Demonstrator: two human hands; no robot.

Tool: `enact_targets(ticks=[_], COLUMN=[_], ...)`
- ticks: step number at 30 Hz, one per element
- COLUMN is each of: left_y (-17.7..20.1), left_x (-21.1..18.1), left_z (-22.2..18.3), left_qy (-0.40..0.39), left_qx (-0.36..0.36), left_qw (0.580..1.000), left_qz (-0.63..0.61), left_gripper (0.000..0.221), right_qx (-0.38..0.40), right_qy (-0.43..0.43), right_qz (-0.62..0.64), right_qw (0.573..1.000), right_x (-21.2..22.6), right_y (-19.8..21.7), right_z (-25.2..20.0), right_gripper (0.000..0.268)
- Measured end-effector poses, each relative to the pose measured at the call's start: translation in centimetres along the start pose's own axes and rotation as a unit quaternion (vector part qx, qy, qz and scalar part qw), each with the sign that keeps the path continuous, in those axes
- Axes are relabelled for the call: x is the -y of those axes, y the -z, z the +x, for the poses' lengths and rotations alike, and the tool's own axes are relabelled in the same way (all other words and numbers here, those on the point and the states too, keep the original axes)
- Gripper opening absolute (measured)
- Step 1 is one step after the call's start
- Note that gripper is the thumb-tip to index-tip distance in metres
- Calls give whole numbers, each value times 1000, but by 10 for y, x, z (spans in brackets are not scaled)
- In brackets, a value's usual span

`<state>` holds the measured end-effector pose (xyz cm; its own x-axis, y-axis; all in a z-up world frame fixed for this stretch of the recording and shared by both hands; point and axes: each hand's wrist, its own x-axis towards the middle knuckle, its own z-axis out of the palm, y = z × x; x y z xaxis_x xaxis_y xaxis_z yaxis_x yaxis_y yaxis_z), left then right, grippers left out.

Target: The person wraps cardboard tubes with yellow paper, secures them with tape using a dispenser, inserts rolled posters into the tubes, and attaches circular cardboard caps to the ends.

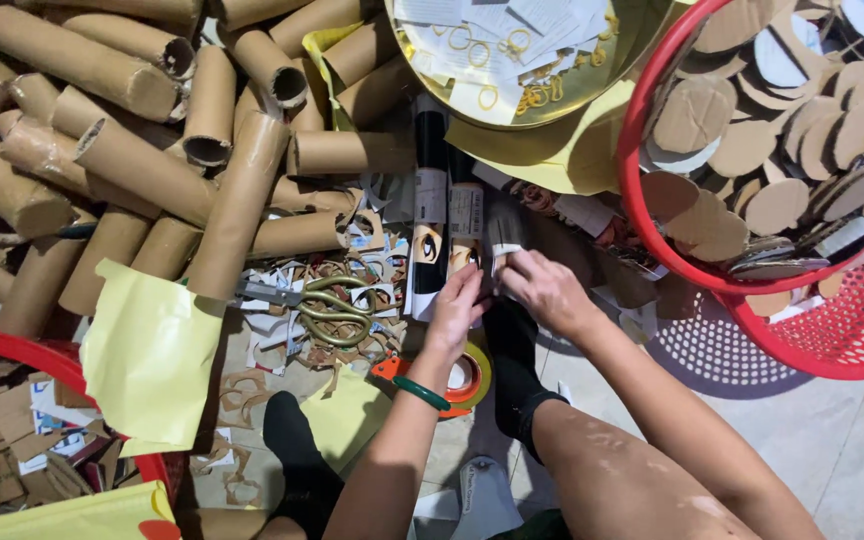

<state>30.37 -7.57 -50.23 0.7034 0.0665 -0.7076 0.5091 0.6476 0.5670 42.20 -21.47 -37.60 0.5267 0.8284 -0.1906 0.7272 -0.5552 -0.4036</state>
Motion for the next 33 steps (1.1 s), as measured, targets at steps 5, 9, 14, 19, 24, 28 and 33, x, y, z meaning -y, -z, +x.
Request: enact_targets(ticks=[5, 9, 14, 19, 24, 28, 33], left_y=[15, 43, 31, 42, 47, 49, 51], left_x=[-46, -53, -128, -119, -119, -119, -114], left_z=[-27, -32, -73, -83, -92, -92, -89], left_qy=[62, 33, 15, -29, -51, -44, -5], left_qx=[128, 202, 217, 213, 168, 150, 108], left_qw=[956, 935, 940, 946, 969, 977, 986], left_qz=[-257, -288, -261, -244, -174, -143, -124], left_gripper=[36, 30, 38, 45, 54, 57, 62], right_qx=[-106, -91, -142, -145, -76, -43, -37], right_qy=[207, 263, 210, 90, 51, 144, 190], right_qz=[26, 22, 207, 215, 232, 121, 12], right_qw=[972, 960, 945, 962, 968, 981, 981], right_x=[54, 78, 99, 98, 97, 99, 96], right_y=[26, 54, 80, 80, 75, 73, 72], right_z=[-8, 7, 43, 59, 68, 75, 84], right_gripper=[26, 33, 25, 21, 15, 19, 24])
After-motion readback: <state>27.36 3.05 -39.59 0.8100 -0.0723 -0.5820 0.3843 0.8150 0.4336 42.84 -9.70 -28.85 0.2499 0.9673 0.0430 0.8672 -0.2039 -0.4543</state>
